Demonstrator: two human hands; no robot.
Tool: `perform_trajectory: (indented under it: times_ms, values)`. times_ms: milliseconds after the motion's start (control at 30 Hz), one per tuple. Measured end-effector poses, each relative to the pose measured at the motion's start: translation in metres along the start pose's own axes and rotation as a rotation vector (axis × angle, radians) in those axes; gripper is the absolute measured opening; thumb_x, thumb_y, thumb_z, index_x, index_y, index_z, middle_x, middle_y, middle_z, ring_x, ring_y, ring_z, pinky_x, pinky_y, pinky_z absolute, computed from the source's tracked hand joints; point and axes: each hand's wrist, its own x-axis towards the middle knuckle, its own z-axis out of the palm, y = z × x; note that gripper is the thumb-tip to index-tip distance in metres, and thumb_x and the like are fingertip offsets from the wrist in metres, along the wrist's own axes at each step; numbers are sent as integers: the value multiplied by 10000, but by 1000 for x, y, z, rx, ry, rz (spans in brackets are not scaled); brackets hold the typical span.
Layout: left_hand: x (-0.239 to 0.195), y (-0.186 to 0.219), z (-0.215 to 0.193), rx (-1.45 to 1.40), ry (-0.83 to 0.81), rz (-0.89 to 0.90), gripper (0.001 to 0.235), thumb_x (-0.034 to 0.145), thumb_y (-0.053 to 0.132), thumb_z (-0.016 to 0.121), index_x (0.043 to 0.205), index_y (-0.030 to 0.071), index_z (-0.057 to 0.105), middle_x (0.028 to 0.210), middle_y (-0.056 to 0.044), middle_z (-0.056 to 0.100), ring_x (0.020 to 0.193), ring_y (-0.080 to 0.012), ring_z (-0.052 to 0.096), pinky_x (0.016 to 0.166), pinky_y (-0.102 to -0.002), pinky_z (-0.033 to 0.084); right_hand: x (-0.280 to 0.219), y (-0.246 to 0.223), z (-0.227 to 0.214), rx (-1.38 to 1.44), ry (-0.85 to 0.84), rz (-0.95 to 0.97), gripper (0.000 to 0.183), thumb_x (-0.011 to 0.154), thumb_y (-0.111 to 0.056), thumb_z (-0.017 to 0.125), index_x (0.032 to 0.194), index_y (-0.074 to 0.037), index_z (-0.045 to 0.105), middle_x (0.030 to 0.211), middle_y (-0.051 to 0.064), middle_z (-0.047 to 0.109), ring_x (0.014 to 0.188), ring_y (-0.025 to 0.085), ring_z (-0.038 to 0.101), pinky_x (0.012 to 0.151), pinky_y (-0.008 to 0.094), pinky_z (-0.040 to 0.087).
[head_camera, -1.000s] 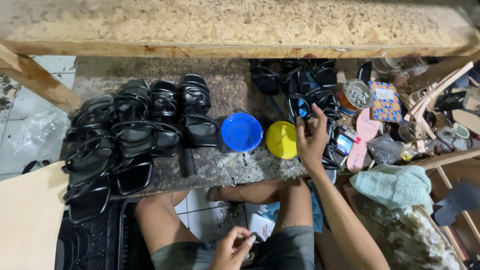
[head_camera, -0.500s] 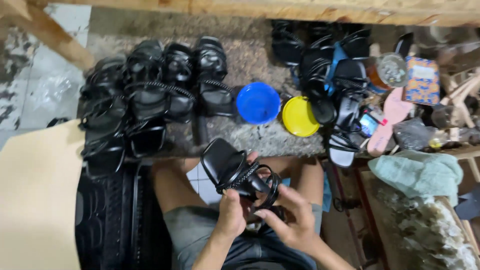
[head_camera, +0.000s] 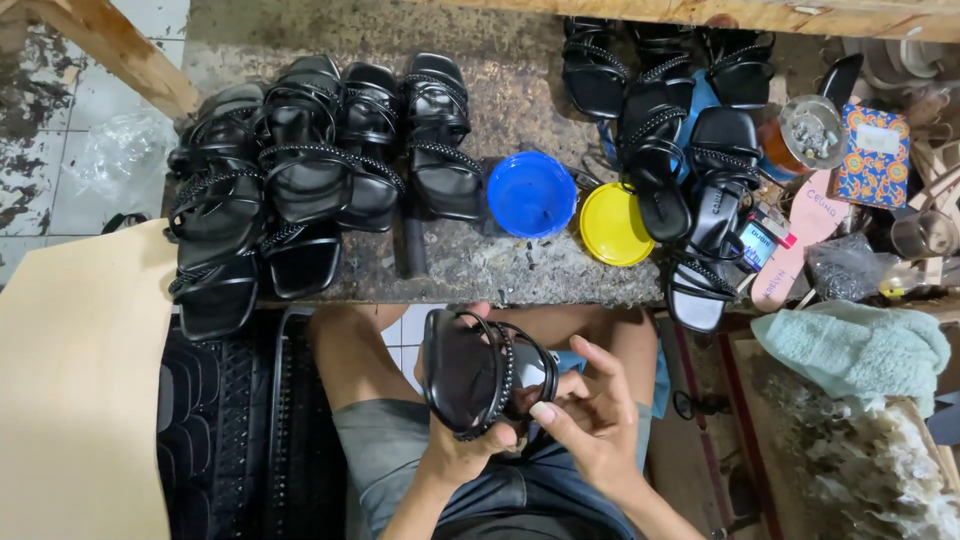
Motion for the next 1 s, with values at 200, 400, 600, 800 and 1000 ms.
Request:
perform_trajectory:
  times_ms: [200,400,600,800,1000]
  values:
    - [9,4,-3,370,27,163,816,772,450,624,1350,143,136,1261,-189,331,1233,-322,335,1039,-441,289,20,-13,-12,-752,102,-339,435,790,-134,574,1175,-18,408,652,42,602,510,74,521,455,166,373]
    - [-21,-15,-8,1009,-134,-105,886,599,325,803,1305,264,271,1326,-292,209,1270,-408,207,914,-534,293,41,-33,-3,-697,-45,-174,540,762,-176,629,1236,-39,408,743,6,572,360,17,281,334,167,226]
    - [0,3,-58,123,-31,-419,828,718,471,595,1343,122,178,1262,-116,383,932,-194,511,824,-307,402,61,-41,-17,-293,-194,35,607,725,-50,628,1269,-56,359,754,72,621,469,84,538,306,165,459]
    - [-32,-37,-55,-909,-416,-518,894,808,375,694,1378,41,91,1375,-231,229,1226,-344,323,984,-509,318,76,-5,3,-175,-533,-64,564,757,-57,659,1254,-101,395,921,92,667,845,175,667,723,298,580]
    - [-18,-17,-48,-923,-93,-671,867,705,262,741,1346,76,187,1314,-289,317,939,-428,535,819,-518,456,145,39,-32,-1463,-135,-444,585,827,-604,446,1335,-322,378,1452,36,87,1328,299,-14,1033,555,67]
